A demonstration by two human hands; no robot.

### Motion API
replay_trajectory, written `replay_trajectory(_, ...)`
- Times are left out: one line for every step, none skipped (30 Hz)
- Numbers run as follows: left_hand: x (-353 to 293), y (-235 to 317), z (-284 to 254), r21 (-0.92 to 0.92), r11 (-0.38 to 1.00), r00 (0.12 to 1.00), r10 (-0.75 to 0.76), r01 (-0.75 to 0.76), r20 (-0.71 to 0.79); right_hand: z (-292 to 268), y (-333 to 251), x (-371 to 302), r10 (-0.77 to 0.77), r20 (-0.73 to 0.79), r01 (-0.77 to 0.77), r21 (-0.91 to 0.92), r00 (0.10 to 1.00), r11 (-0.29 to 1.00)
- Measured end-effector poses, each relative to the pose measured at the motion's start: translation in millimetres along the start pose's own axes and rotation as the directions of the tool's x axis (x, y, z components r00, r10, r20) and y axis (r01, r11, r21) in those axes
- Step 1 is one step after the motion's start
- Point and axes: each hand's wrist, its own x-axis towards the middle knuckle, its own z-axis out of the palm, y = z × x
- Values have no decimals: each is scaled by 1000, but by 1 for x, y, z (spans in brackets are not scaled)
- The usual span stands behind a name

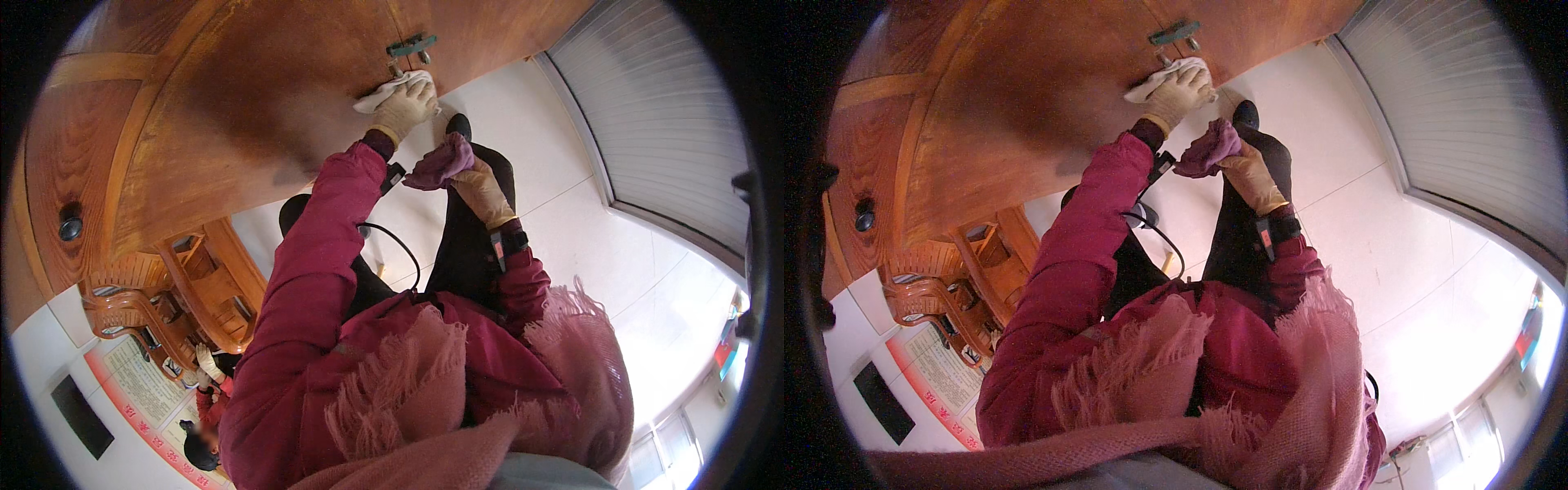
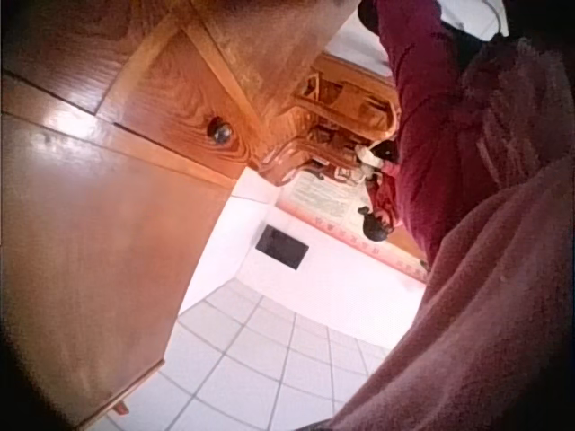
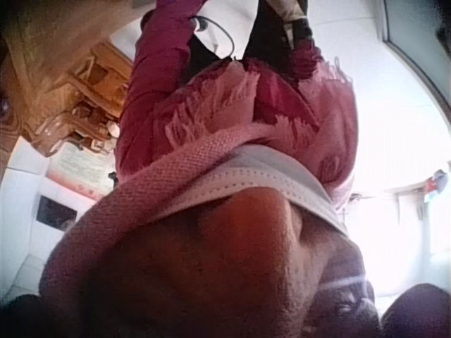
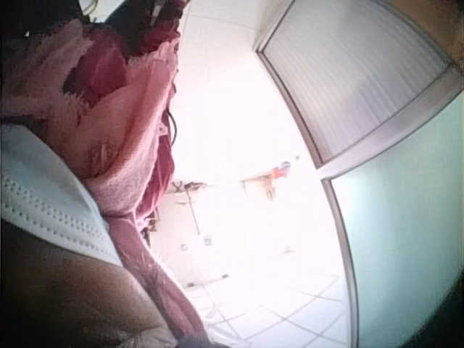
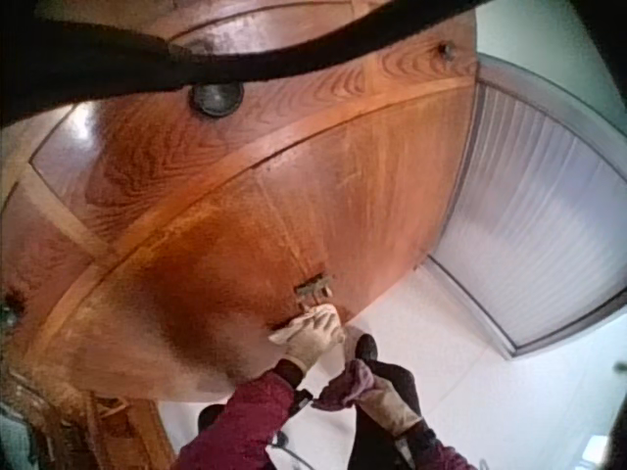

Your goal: The person wipes a wooden cabinet with a cloth while holding a spray bottle. They move around the cabinet, wiping different sections and occasionally switching cloths. Another person is visible in the background cleaning chairs.

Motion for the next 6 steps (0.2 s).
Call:
replay_trajectory(9,1,2,-18,1000,999,-2,2,-37,1,-1,0,10,-4,-10,10,1000,1000)
replay_trajectory(14,0,5,64,997,997,39,-35,-66,2,-3,-1,29,-23,-29,17,999,999)
replay_trajectory(17,0,10,87,996,999,25,-21,-48,3,-5,-2,13,-6,-13,-3,1000,1000)
replay_trajectory(17,1,14,108,994,1000,14,-12,-16,5,-6,-2,6,-3,-6,-22,1000,1000)
replay_trajectory(13,1,18,115,993,996,19,-29,89,6,-6,-3,-1,0,1,-40,1000,999)
replay_trajectory(6,2,22,264,964,996,1,-26,94,9,-6,-3,7,5,-7,-43,1000,999)
